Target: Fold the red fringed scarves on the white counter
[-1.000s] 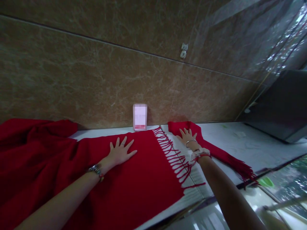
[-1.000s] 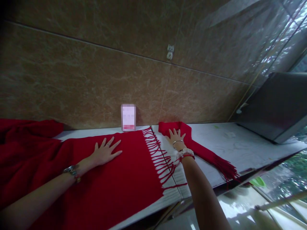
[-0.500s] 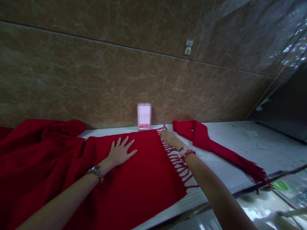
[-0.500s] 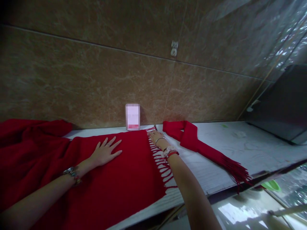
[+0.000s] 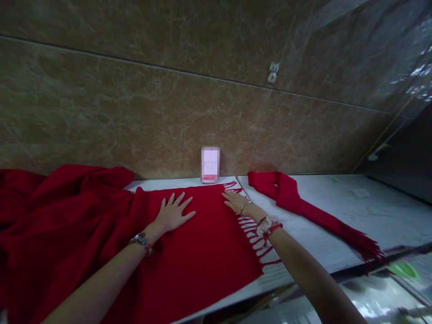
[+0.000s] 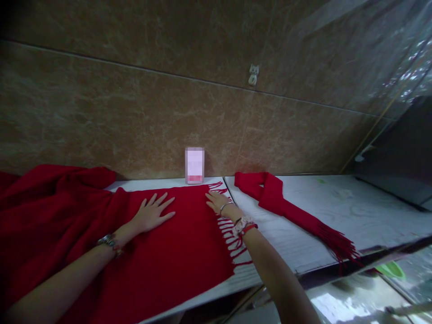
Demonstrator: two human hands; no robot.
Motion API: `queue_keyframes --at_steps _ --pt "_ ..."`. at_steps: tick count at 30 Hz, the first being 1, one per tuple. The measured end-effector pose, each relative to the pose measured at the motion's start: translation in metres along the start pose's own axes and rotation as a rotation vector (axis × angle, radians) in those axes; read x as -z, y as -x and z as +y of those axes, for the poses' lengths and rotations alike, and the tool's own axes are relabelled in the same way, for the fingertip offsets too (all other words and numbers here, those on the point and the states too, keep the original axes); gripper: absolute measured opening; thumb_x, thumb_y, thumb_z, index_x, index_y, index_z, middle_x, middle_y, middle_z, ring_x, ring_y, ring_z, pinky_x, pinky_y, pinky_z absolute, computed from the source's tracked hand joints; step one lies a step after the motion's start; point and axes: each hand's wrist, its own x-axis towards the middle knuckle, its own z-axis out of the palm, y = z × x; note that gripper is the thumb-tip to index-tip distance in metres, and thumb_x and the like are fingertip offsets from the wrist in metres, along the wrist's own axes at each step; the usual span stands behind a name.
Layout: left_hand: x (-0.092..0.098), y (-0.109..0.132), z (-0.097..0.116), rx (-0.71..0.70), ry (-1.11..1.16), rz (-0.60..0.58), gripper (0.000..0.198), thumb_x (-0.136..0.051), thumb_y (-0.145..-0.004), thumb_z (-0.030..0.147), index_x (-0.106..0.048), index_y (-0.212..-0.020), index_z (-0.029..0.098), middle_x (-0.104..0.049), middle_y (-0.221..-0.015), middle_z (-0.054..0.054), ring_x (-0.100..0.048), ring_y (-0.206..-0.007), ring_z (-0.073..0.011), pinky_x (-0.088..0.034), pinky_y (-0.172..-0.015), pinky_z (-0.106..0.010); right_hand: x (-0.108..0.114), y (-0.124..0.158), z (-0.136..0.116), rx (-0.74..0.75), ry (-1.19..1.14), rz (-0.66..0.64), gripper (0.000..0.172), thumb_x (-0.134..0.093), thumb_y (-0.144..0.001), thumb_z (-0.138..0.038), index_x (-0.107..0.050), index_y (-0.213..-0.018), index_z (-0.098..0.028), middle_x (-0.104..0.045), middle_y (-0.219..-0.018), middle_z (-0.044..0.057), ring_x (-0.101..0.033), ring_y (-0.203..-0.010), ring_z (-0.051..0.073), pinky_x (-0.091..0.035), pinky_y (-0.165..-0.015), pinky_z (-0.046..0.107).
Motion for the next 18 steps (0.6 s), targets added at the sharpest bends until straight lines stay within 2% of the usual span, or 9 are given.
queue_keyframes --at_steps 5,7,10,12,14,18 --pt "0.003 0.000 0.000 -0.003 0.033 -0.017 0.063 -0.028 -0.081 0.059 -0.026 -0.136 0.028 -0.016 -0.145 -0.006 -0.011 -0.130 -0.0354 -0.014 -0.101 -0.054 0.016 0.024 0.022 -0.144 0.058 0.015 0.042 -0.035 -0.087 -0.025 -0.044 -0.125 -0.010 -0.038 -0.134 0.018 -0.031 -0.125 0.028 -0.032 -0.098 0.047" --pt "0.004 0.000 0.000 -0.010 0.044 -0.031 0.063 -0.028 -0.082 0.059 -0.026 -0.136 0.028 -0.015 -0.145 -0.005 -0.010 -0.130 -0.0355 -0.014 -0.101 -0.055 0.020 0.025 0.015 -0.136 0.064 0.030 0.045 -0.032 -0.088 -0.025 -0.041 -0.128 -0.007 -0.033 -0.137 0.018 -0.025 -0.128 0.027 -0.027 -0.102 0.045" --pt "0.005 0.001 -0.001 -0.018 0.050 -0.042 0.063 -0.028 -0.082 0.059 -0.025 -0.136 0.028 -0.015 -0.145 -0.005 -0.009 -0.131 -0.0353 -0.013 -0.101 -0.054 0.014 0.027 -0.011 -0.050 0.050 0.036 0.050 -0.031 -0.088 -0.027 -0.032 -0.133 -0.006 -0.029 -0.140 0.015 -0.022 -0.130 0.021 -0.021 -0.106 0.035" --pt "0.005 0.002 -0.001 -0.019 0.053 -0.041 0.063 -0.028 -0.082 0.058 -0.025 -0.136 0.027 -0.015 -0.145 -0.006 -0.010 -0.130 -0.0354 -0.013 -0.101 -0.054 0.005 0.031 -0.026 0.024 0.034 0.027 0.049 -0.032 -0.088 -0.030 -0.032 -0.133 -0.010 -0.031 -0.139 0.012 -0.026 -0.129 0.019 -0.023 -0.106 0.032" --pt "0.006 0.003 -0.001 -0.023 0.056 -0.031 0.063 -0.028 -0.082 0.058 -0.026 -0.136 0.027 -0.016 -0.145 -0.006 -0.010 -0.130 -0.0357 -0.014 -0.101 -0.054 -0.002 0.039 -0.030 0.054 0.027 0.036 0.047 -0.033 -0.088 -0.031 -0.036 -0.132 -0.015 -0.035 -0.137 0.011 -0.031 -0.126 0.020 -0.026 -0.104 0.033" --pt "0.005 0.004 -0.003 -0.027 0.067 -0.010 0.062 -0.028 -0.082 0.058 -0.028 -0.136 0.026 -0.017 -0.144 -0.007 -0.011 -0.130 -0.0360 -0.016 -0.100 -0.056 0.000 0.060 -0.008 -0.020 0.011 0.203 0.034 -0.046 -0.085 -0.029 -0.050 -0.118 -0.023 -0.049 -0.126 0.012 -0.045 -0.115 0.022 -0.038 -0.095 0.037"
